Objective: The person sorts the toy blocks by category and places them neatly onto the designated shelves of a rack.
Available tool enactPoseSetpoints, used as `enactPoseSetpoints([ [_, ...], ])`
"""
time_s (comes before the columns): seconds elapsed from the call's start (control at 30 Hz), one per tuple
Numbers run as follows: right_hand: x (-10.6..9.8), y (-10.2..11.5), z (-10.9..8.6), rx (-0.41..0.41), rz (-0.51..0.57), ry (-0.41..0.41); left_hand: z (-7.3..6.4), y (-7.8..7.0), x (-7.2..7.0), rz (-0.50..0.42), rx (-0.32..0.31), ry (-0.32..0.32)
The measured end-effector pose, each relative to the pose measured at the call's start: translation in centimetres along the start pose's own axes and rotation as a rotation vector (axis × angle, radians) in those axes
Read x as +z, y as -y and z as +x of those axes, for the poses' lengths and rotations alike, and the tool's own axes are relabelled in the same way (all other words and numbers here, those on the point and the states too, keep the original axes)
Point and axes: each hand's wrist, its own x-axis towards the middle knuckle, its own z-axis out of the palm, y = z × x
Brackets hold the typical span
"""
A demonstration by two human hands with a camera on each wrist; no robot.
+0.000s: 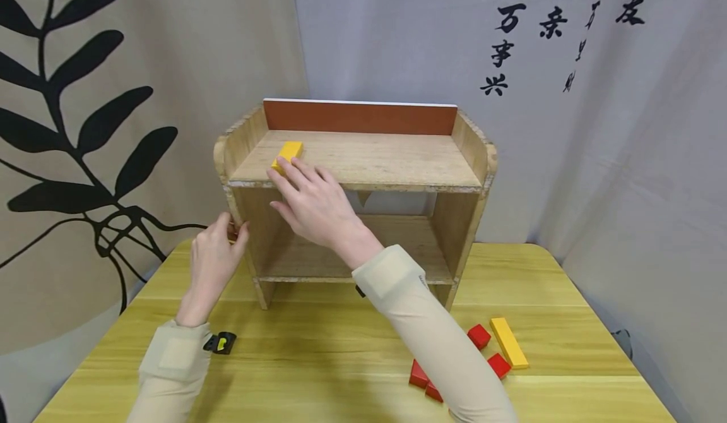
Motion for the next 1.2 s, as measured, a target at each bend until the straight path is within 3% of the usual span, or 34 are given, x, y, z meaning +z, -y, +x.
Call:
enactPoseSetpoints([
  [0.2,-0.1,-0.2,-0.4,0.004,0.016,-0.020,-0.1,0.0,0.1,-0.002,0.000,0.002],
  [0.43,-0.4,-0.8,-2.3,-0.059,0.034,-0.218,-0.2,-0.1,0.1,-0.004,-0.010,0.004],
  [0.6,-0.8,-1.3,-4.5,-0.096,0.097,-0.295,-0.2,0.0,0.2,-0.011,0.003,0.000],
  [0.77,-0.9,-1.9,-7.2,-0.059,0.162,-0.278,-0.1,0.0,0.2,-0.016,0.002,0.004],
  [1.2,-0.5,-4.1,-16.6,0.133,0.379,-0.104,0.1,0.0,0.1,-0.021,0.000,-0.002],
])
